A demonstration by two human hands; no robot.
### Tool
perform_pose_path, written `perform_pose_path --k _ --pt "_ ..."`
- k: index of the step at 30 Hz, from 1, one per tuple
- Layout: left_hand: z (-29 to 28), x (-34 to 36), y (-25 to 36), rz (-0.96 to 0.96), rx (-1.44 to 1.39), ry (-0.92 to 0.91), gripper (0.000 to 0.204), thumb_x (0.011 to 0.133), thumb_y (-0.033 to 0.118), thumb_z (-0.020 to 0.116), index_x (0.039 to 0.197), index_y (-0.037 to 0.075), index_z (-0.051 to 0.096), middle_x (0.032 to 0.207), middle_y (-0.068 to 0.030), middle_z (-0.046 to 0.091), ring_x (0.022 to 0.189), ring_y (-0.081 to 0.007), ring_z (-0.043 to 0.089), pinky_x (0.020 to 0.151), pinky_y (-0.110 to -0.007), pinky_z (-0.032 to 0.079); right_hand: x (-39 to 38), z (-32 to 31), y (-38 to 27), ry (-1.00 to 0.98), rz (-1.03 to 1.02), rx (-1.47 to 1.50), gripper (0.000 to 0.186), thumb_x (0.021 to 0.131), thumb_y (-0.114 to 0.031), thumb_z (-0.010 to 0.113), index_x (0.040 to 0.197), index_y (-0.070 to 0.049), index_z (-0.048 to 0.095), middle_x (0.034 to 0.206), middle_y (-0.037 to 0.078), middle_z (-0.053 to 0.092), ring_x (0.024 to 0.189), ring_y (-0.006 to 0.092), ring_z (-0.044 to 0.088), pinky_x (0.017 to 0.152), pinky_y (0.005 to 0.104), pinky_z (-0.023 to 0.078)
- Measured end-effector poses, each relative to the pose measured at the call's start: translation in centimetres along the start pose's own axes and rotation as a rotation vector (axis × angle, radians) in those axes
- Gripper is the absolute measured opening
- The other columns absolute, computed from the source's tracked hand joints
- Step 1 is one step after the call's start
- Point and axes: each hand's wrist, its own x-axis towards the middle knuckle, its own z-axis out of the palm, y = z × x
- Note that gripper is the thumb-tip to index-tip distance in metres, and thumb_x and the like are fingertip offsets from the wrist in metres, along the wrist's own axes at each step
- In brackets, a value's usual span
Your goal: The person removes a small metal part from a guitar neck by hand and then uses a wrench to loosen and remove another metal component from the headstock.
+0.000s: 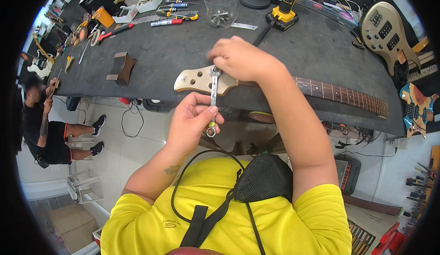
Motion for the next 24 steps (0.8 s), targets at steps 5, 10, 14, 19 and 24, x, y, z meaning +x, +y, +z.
perform_pose_path --k 5,10,14,19,24 --pt "-0.2 0.0 0.4 0.012 0.018 0.016 0.023 0.104 0.010 0.067 0.119 -0.001 0.054 0.088 -0.0151 0.074 0.066 -0.0155 0.068 0.060 -0.027 0.053 0.0 -0.8 -1.9 0.014 0.157 -0.139 0.040 0.093 -0.030 0.052 0.087 -0.001 0.078 0.099 0.021 0.075 0.102 0.0388 0.067 0.096 0.0476 0.054" --pt "-0.3 0.2 1.0 0.004 0.050 0.008 0.019 0.104 0.006 0.064 0.119 -0.003 0.054 0.087 -0.0144 0.073 0.065 -0.0138 0.066 0.060 -0.028 0.053 0.1 -1.5 -1.7 -0.127 0.481 -0.014 0.051 0.092 -0.040 0.051 0.083 0.004 0.075 0.083 0.027 0.072 0.080 0.0445 0.070 0.082 0.0512 0.056" --pt "-0.1 0.4 0.3 0.016 0.025 0.007 0.018 0.105 0.006 0.063 0.118 -0.003 0.055 0.087 -0.0145 0.073 0.066 -0.0141 0.067 0.061 -0.028 0.053 -0.1 -1.1 -0.5 -0.150 0.397 -0.050 0.054 0.094 -0.041 0.049 0.083 0.006 0.074 0.086 0.028 0.072 0.084 0.0430 0.071 0.083 0.0499 0.055" --pt "0.1 0.6 0.0 0.034 0.021 0.028 0.021 0.104 0.012 0.066 0.117 -0.001 0.056 0.087 -0.0146 0.073 0.065 -0.0162 0.067 0.060 -0.028 0.053 -0.5 -2.3 -0.4 -0.214 0.494 0.154 0.054 0.093 -0.040 0.048 0.091 0.007 0.073 0.088 0.024 0.072 0.087 0.0361 0.071 0.081 0.0437 0.055" --pt "-1.5 0.3 1.5 0.011 0.110 0.082 0.019 0.102 0.010 0.067 0.116 -0.001 0.062 0.083 -0.0106 0.072 0.062 -0.0115 0.062 0.057 -0.025 0.048 -1.2 -1.9 0.5 -0.054 0.482 0.347 0.041 0.093 -0.028 0.053 0.111 0.003 0.072 0.089 0.011 0.070 0.082 0.0213 0.064 0.076 0.0356 0.051"
